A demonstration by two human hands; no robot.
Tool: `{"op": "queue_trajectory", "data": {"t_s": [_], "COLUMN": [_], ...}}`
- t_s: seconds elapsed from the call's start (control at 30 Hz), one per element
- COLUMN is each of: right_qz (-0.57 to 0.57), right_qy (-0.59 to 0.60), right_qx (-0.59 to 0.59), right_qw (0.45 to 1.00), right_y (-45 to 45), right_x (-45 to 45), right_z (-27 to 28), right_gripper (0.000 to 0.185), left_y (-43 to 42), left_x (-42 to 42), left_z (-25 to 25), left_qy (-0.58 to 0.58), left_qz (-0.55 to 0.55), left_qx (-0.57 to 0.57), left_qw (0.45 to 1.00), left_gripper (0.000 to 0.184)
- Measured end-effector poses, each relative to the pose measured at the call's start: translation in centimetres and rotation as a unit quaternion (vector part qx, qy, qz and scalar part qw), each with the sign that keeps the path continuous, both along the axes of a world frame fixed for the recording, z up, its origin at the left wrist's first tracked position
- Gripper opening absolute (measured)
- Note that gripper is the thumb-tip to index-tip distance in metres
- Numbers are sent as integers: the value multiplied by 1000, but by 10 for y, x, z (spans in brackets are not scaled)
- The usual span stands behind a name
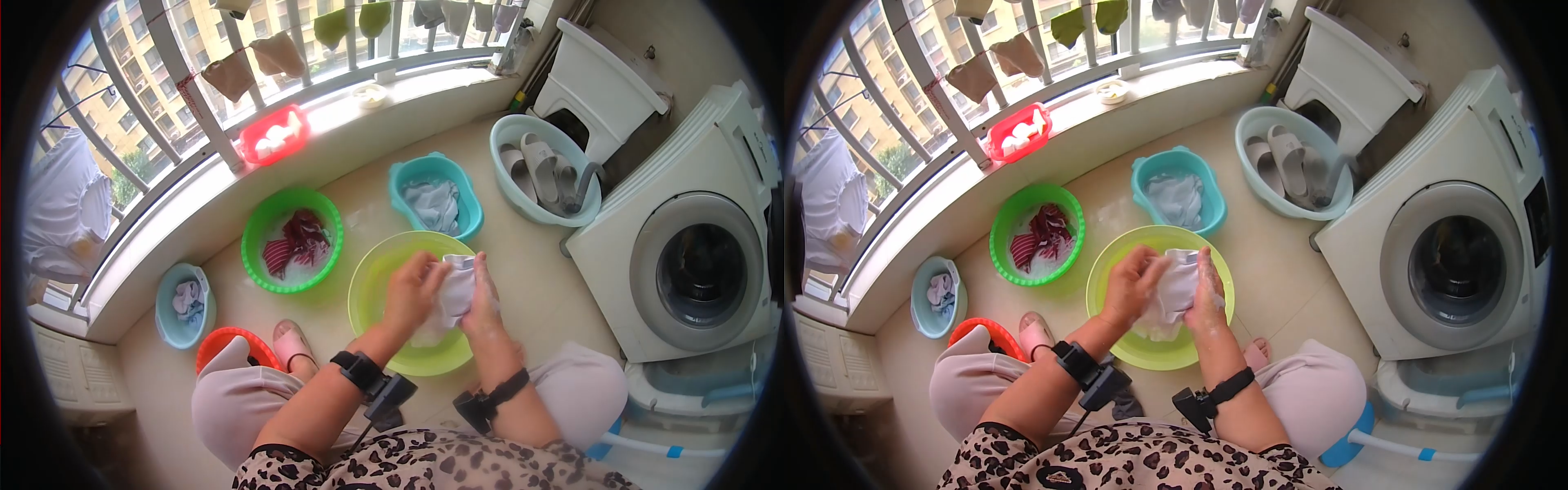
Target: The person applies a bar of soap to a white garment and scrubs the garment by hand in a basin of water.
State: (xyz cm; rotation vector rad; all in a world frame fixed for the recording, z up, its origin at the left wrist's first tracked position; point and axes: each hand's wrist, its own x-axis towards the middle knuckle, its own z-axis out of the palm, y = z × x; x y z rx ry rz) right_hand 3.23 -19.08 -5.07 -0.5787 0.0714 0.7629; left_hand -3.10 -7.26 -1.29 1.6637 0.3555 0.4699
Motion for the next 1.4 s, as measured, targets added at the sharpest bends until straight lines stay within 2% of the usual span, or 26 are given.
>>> {"op": "queue_trajectory", "data": {"t_s": [0.03,0.07,0.13,0.17,0.2,0.3,0.4,0.47,0.5,0.53,0.6,0.67,0.7,0.77,0.8,0.83,0.87,0.97,1.0,1.07,1.1,1.2,1.23,1.27,1.3,1.4], "right_qz": [99,108,126,-13,-149,-53,-34,-17,-42,-66,-40,52,52,25,4,58,81,101,154,250,303,176,134,105,77,-48], "right_qy": [35,49,79,75,67,76,73,70,71,70,119,-13,-17,42,97,-9,-70,-276,-367,-522,-481,-365,-317,-275,-232,-99], "right_qx": [163,170,185,-12,-209,63,94,109,-57,-223,-90,215,262,54,-202,-223,-234,-291,-381,-530,-529,-455,-374,-332,-288,-182], "right_qw": [981,978,972,997,964,994,992,991,995,970,988,975,964,997,975,973,966,911,834,619,630,793,861,896,926,977], "right_y": [-16,-9,5,30,41,31,29,27,38,47,36,31,27,29,38,38,35,15,6,0,-2,-21,-23,-27,-25,-3], "right_x": [19,10,-7,-41,-60,-55,-54,-55,-62,-69,-58,-49,-51,-58,-58,-58,-49,-20,-17,-15,-12,-1,0,-1,-3,-8], "right_z": [-47,-45,-40,-15,-5,-23,-31,-32,-21,-11,-12,-44,-43,-26,-6,15,27,51,43,34,44,27,23,21,17,25], "right_gripper": [42,38,31,30,29,31,32,33,32,31,32,35,38,39,36,43,46,59,58,56,48,40,35,34,33,32], "left_y": [-19,-43,-44,-25,-6,-28,-53,-20,5,4,-7,-47,-40,2,28,58,79,87,89,91,91,91,95,96,93,71], "left_x": [-13,-18,-20,-12,-3,-11,-22,-5,3,1,-6,-20,-15,4,10,7,6,12,13,10,6,0,-1,0,1,10], "left_z": [19,17,5,3,2,3,14,-5,-34,-32,-15,18,8,-37,-54,-67,-72,-60,-56,-34,-22,-8,-10,-11,-13,-32], "left_qy": [-37,-171,-150,-49,52,-59,-154,-89,25,18,3,-111,-98,-69,-54,-22,7,100,123,168,159,132,121,109,126,30], "left_qz": [-51,-118,-91,-39,15,13,-64,-8,14,13,9,-49,-14,55,96,68,32,31,4,-46,-76,-162,-188,-213,-181,-70], "left_qx": [210,322,414,382,346,377,401,359,360,368,385,403,419,448,464,135,-210,-344,-362,-397,-388,-351,-330,-310,-309,-244], "left_qw": [976,923,893,922,937,924,901,929,933,930,923,907,903,890,879,988,977,933,924,901,905,913,917,920,925,967], "left_gripper": [21,26,27,26,26,28,32,32,27,26,25,33,30,27,27,30,35,41,41,41,40,38,38,37,28,20]}}
